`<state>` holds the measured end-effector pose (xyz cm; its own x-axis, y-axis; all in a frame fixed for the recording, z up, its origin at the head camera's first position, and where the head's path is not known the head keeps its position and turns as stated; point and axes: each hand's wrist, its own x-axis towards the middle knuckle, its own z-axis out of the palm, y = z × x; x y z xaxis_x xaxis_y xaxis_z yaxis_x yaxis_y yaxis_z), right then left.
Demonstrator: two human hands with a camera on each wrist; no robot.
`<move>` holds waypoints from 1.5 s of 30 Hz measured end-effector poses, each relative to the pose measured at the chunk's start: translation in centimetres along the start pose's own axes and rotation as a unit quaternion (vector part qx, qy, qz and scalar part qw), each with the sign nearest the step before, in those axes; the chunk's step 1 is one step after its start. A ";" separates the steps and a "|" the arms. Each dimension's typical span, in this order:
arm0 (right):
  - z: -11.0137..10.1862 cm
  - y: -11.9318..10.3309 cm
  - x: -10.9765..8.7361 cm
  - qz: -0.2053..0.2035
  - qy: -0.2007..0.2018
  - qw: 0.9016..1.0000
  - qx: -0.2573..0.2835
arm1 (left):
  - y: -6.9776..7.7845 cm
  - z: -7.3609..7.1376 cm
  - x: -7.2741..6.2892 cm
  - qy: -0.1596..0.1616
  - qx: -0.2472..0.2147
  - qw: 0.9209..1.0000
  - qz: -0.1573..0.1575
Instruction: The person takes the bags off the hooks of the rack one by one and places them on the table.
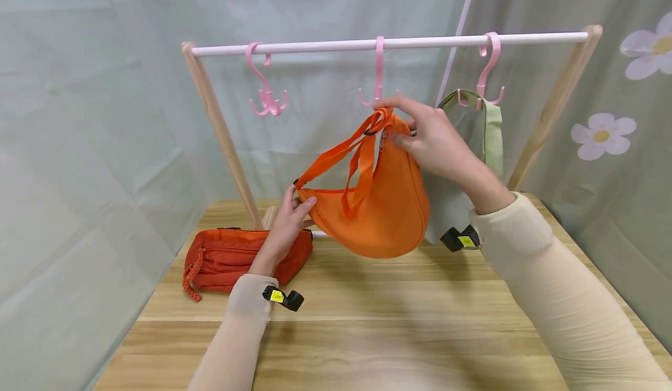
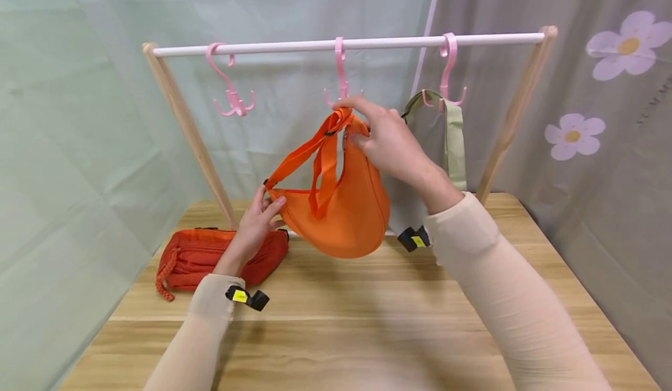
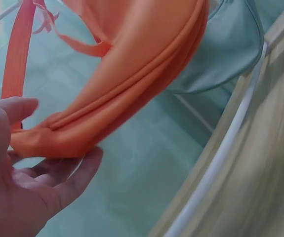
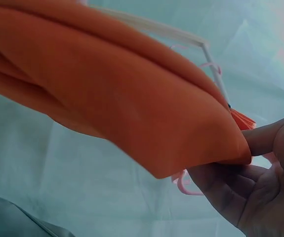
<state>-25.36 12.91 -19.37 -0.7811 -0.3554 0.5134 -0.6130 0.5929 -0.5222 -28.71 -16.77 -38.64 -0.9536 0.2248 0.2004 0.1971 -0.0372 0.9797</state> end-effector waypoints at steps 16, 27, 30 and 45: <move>0.3 2.3 -0.7 0.113 0.007 0.993 0.046 | -1.1 0.6 -1.0 0.016 -0.075 0.996 -0.052; 0.5 4.4 -3.0 0.082 0.078 0.984 0.138 | 1.7 0.5 -1.1 0.093 -0.052 0.994 -0.018; 1.3 5.1 -4.0 0.089 0.111 0.974 0.174 | 2.5 0.3 -1.1 0.108 -0.034 0.994 -0.002; 5.4 9.0 -9.5 0.128 0.165 0.904 0.374 | 4.4 0.3 -1.3 0.116 -0.013 0.992 0.043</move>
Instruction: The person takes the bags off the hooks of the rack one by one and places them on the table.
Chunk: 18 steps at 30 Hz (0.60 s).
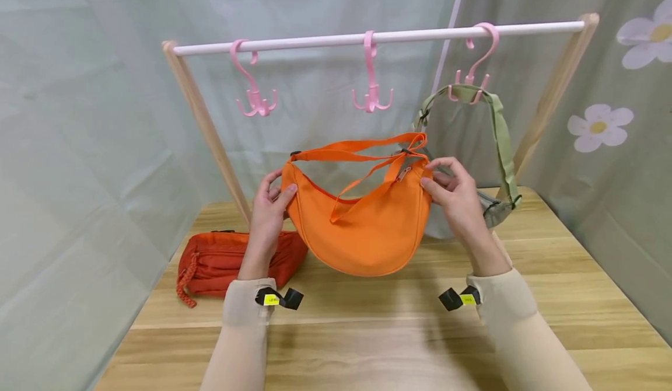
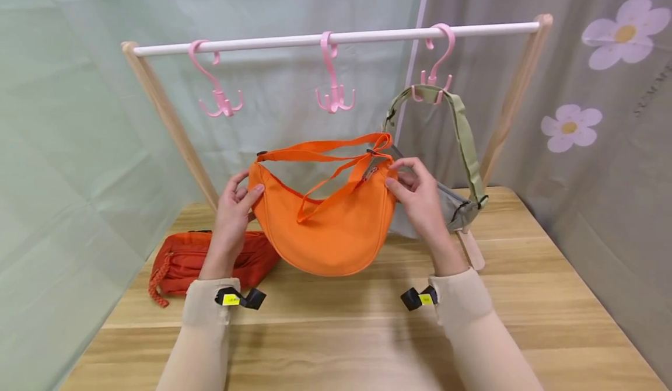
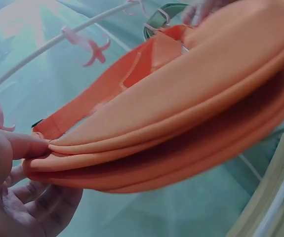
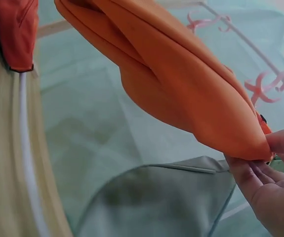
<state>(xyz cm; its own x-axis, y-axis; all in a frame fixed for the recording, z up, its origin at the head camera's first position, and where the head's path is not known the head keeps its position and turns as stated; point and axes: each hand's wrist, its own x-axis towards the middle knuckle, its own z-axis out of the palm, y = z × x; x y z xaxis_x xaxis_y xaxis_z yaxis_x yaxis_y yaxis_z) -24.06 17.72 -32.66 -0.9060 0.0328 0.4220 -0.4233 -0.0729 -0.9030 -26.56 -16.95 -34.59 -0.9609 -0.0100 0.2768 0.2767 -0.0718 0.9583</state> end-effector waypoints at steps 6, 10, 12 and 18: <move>-0.6 1.1 -1.7 0.058 0.000 0.997 0.055 | 0.3 0.3 -0.9 -0.003 0.013 1.000 -0.023; -1.1 1.8 -2.5 0.077 0.002 0.995 0.062 | 0.0 0.3 -1.6 -0.012 0.049 0.998 -0.043; -1.3 2.0 -2.8 0.080 0.000 0.996 0.049 | -0.2 0.3 -2.0 -0.017 0.067 0.996 -0.052; -1.8 2.0 -3.1 0.065 -0.025 0.997 -0.045 | -0.9 0.0 -2.6 -0.029 0.121 0.990 -0.068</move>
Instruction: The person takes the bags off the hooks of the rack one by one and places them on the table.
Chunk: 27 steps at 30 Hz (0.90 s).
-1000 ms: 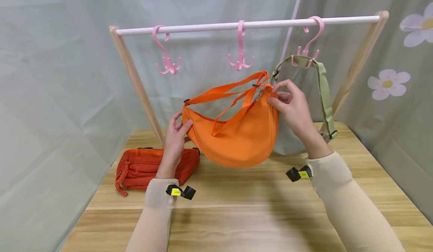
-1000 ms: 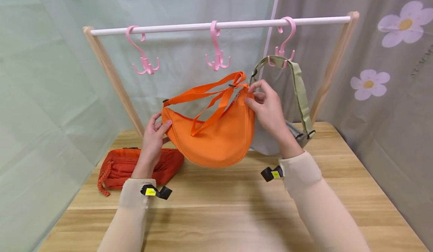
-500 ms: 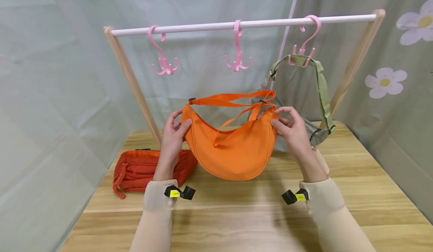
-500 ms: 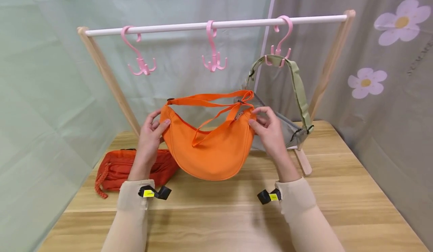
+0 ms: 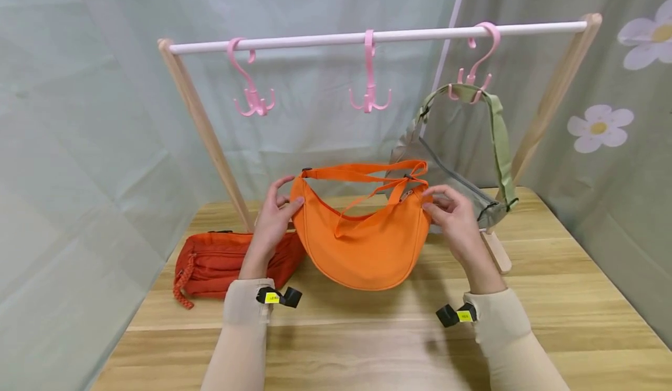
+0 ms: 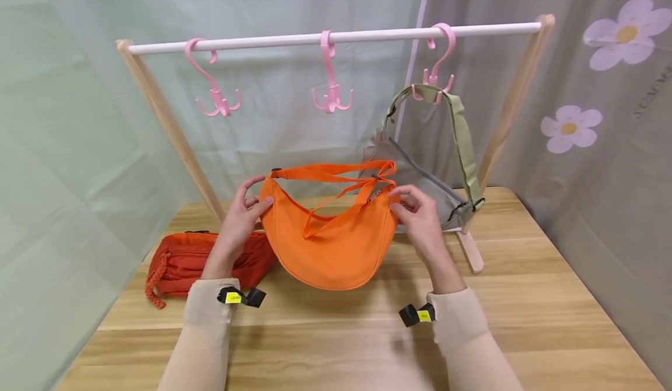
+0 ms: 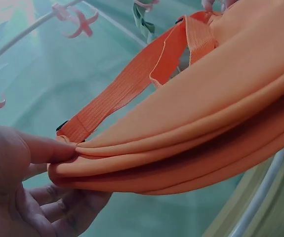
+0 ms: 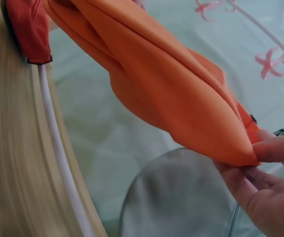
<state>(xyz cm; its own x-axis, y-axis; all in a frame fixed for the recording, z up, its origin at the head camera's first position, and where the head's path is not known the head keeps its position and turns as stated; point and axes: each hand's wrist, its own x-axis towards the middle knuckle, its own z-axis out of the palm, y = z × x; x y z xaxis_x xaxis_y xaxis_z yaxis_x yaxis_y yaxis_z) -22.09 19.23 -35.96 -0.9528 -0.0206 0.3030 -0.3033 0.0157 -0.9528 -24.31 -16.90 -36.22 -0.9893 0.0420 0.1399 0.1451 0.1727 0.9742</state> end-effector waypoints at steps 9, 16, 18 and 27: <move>-0.2 0.1 0.0 0.054 -0.056 0.990 -0.120 | -1.2 0.2 0.2 -0.048 0.021 0.998 -0.033; -0.4 1.2 0.2 0.119 -0.109 0.973 -0.164 | -2.6 0.7 0.6 -0.081 0.098 0.990 -0.063; -0.5 1.7 0.3 0.134 -0.123 0.970 -0.158 | -3.1 0.8 0.7 -0.088 0.122 0.986 -0.068; -0.8 3.9 0.7 0.149 -0.164 0.962 -0.158 | -4.5 1.6 0.8 -0.088 0.165 0.979 -0.086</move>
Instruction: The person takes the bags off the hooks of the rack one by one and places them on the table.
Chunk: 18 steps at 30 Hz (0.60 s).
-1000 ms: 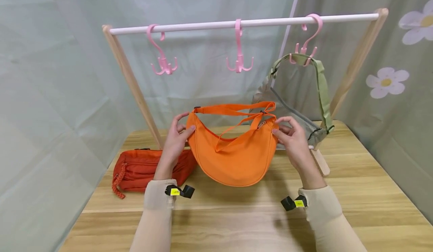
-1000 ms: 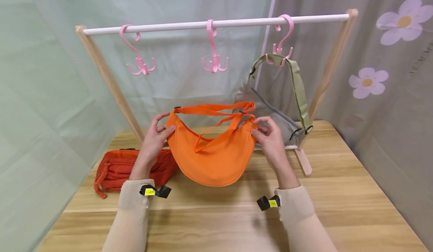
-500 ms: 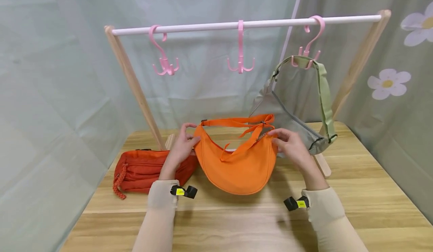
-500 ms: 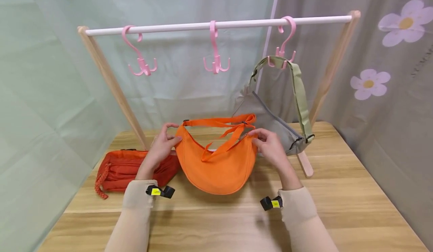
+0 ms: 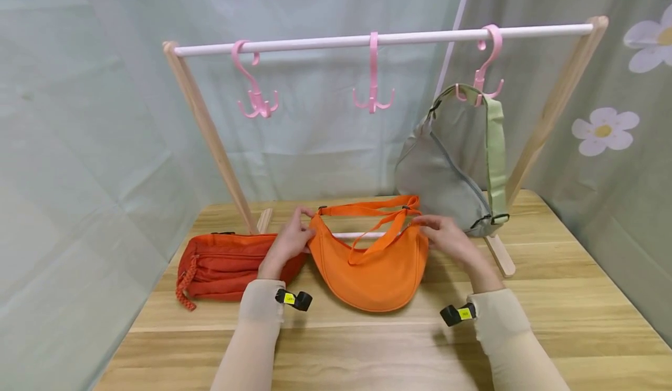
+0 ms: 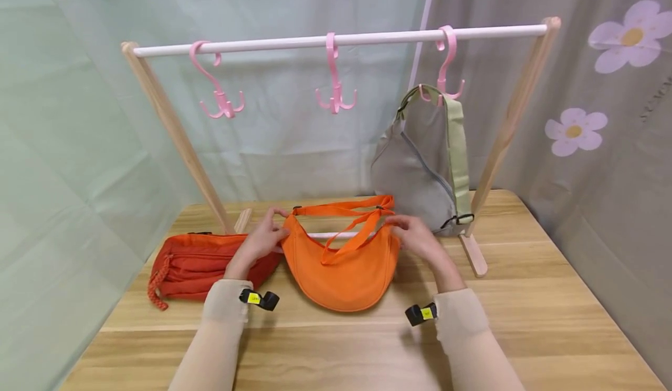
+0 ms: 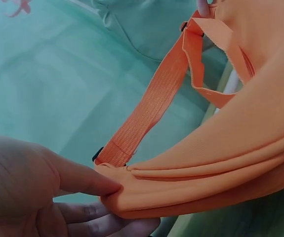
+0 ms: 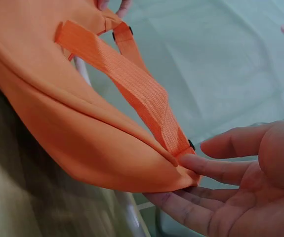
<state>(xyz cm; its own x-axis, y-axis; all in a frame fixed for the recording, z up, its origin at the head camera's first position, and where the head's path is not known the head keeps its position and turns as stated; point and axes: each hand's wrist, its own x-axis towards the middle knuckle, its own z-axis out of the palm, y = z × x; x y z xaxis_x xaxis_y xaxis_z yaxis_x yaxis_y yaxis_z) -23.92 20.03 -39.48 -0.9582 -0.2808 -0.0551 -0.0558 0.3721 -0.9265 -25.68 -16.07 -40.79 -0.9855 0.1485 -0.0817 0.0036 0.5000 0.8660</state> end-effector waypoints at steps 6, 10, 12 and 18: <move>0.2 0.7 0.2 0.004 -0.014 0.999 -0.033 | -0.2 0.3 0.2 0.011 0.017 1.000 -0.011; 0.2 1.0 0.3 0.015 -0.027 0.998 -0.049 | -0.4 0.5 0.4 0.015 0.038 0.999 -0.019; 0.3 1.1 0.3 0.021 -0.033 0.998 -0.049 | -0.6 0.6 0.4 0.018 0.053 0.998 -0.020; 0.3 1.3 0.2 0.038 -0.049 0.997 -0.034 | -1.0 0.7 0.4 0.037 0.098 0.994 -0.018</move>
<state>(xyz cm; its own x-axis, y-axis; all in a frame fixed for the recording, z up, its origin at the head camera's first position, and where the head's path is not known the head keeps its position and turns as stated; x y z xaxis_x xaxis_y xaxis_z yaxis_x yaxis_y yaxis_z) -24.08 20.18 -40.81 -0.9284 -0.3333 -0.1644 -0.0056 0.4549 -0.8905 -25.99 -15.88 -42.03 -0.9954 0.0682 -0.0677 -0.0057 0.6611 0.7502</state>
